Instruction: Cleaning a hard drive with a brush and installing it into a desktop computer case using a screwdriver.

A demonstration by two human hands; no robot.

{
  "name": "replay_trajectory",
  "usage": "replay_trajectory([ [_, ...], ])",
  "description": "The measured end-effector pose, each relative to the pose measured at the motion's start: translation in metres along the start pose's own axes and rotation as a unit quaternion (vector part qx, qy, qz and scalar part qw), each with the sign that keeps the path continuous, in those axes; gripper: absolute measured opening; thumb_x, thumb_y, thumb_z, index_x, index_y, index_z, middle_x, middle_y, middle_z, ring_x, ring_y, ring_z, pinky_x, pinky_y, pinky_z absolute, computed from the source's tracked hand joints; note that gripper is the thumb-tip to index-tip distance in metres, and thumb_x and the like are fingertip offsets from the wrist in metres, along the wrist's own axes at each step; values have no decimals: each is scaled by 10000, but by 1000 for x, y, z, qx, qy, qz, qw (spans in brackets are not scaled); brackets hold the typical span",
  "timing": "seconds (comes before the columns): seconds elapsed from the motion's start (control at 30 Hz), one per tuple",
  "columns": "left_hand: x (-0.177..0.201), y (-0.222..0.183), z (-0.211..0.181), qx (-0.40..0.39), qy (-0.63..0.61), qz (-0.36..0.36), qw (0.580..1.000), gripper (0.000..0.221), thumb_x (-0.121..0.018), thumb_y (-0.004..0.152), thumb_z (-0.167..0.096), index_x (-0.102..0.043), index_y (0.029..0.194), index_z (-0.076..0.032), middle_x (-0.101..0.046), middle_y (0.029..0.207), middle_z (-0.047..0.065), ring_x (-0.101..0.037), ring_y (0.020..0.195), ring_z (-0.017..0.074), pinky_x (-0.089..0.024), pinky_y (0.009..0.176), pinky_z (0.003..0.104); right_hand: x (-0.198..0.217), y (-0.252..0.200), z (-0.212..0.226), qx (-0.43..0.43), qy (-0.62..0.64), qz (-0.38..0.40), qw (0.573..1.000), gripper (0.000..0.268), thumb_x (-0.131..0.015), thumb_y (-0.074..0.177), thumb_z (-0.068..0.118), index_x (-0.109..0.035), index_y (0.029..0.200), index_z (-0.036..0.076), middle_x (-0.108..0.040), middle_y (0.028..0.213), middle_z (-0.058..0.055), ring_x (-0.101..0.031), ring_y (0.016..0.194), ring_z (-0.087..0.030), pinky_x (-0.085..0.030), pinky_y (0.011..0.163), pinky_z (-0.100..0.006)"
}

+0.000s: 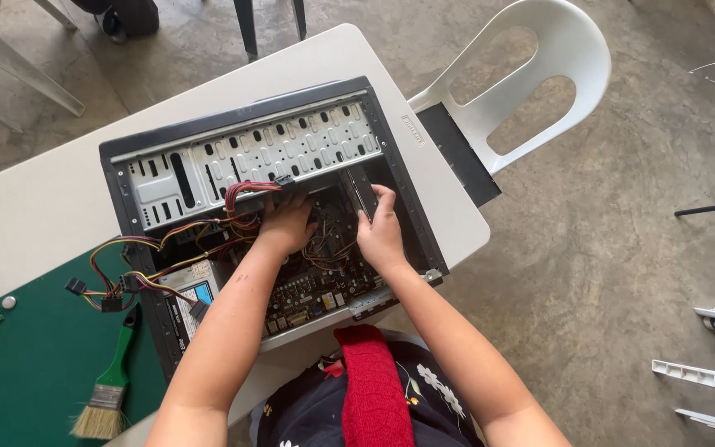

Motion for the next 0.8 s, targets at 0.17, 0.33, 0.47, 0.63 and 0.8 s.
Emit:
replay_trajectory([
  [0.17,2,-1,-1,-2,-3,-15,1000,634,-525,1075,-439,-418,1627,-146,-258,1766,83,-257,1613,331,-58,1278,710,-11,18,-16,13,-49,19,999,525,-677,970,103,-382,1401,156,-677,1425,-172,-682,1196,-470,-591,1001,-564],
  [0.33,-4,5,2,-4,-6,-19,1000,635,-537,1068,-456,-436,1615,-151,-253,1769,72,-253,1614,329,-40,1280,709,-22,30,-18,31,-137,-10,990,487,-635,1014,219,-404,1435,138,-736,1240,-257,-732,1078,-483,-612,936,-600],
  [0.47,-8,4,3,-6,-16,-24,1000,618,-553,1061,-446,-460,1599,-156,-258,1768,64,-261,1610,335,-28,1281,711,-40,51,-23,86,-192,-44,977,512,-646,1015,263,-433,1448,90,-723,1238,-276,-741,1036,-499,-626,877,-614],
  [0.63,-6,3,5,-6,-22,-34,999,619,-574,1050,-442,-477,1589,-152,-270,1761,62,-262,1609,329,-52,1279,713,-43,69,-21,84,-183,-76,977,488,-678,1002,298,-500,1404,88,-722,1260,-222,-738,1072,-462,-630,878,-591],
  [0.8,-8,7,5,-2,-32,-14,999,623,-569,1046,-457,-472,1588,-165,-244,1770,47,-235,1618,318,-40,1283,711,-27,82,-16,-9,32,-122,992,410,-781,883,232,-695,1276,153,-799,1064,-107,-759,1070,-353,-648,867,-480],
])
Point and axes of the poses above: each hand's wrist, its own y-axis towards the middle knuckle, its own x-axis out of the back of the hand, z = x × y, the point moved 9 cm from there along y, towards the middle knuckle
